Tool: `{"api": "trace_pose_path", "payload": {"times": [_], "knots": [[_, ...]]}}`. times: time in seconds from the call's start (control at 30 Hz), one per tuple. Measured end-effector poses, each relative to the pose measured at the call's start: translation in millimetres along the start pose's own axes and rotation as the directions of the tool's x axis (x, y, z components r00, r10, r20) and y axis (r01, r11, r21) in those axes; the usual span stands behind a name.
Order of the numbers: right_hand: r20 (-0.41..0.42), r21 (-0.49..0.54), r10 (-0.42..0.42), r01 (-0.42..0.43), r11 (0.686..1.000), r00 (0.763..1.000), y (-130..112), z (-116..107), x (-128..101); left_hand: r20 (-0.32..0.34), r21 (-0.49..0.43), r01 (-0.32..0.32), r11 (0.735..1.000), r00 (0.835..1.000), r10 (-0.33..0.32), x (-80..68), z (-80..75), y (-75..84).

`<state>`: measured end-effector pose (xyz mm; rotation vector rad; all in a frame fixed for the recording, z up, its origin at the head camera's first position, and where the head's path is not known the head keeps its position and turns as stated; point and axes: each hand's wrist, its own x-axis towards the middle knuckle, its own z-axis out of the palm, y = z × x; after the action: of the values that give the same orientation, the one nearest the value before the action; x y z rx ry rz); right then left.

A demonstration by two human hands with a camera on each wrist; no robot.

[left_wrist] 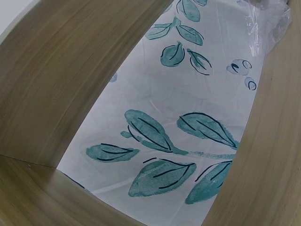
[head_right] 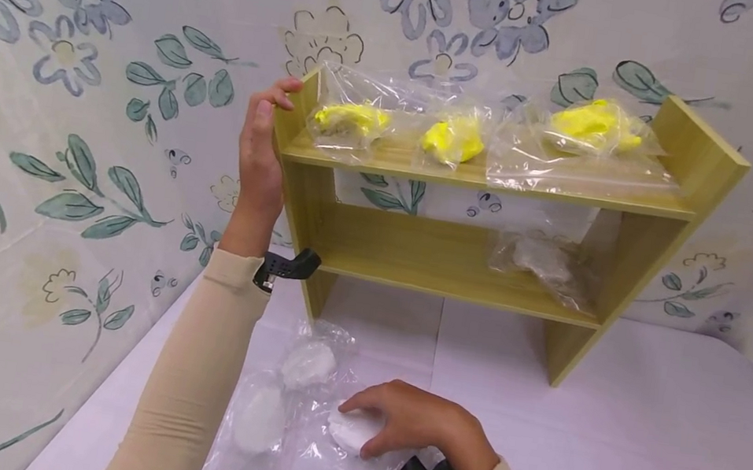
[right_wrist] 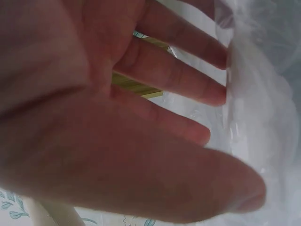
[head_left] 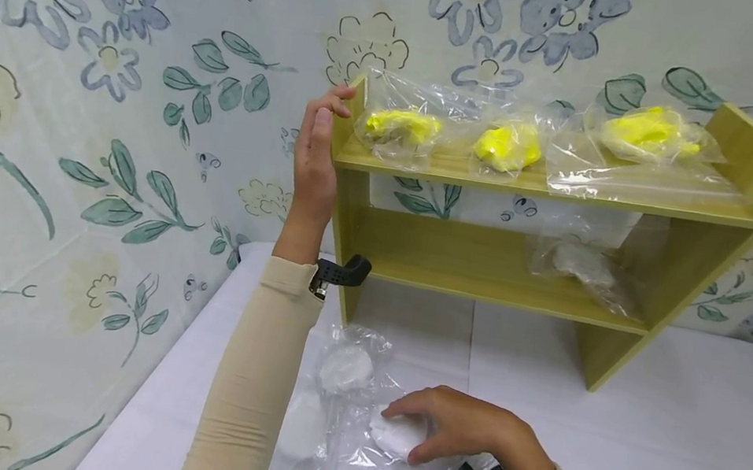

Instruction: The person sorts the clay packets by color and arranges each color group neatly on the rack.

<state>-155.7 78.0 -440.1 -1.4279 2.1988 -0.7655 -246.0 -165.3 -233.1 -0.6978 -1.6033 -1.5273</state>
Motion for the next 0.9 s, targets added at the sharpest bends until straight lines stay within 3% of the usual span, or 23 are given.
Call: {"api": "trace_pose_path", "payload": {"times": [0.17,0.47,0.9], "knots": [[0.008,-0.041,-0.023,0.023,0.999,1.0,1.9,-0.8,-0.8,0.003,-0.02,-0.006,1.0,1.0,0.006,0.9,0.2,-1.8],[-0.003,-0.006,-0.019,0.019,1.0,1.0,6.7,2.7,-0.9,0.006,-0.035,-0.022,0.999,1.0,0.022,0.2,0.5,-3.1],[-0.024,0.078,0.097,-0.095,0.992,0.995,6.1,7.1,2.7,-0.01,-0.019,-0.005,1.0,1.0,0.005,0.6,2.2,-2.1]]}}
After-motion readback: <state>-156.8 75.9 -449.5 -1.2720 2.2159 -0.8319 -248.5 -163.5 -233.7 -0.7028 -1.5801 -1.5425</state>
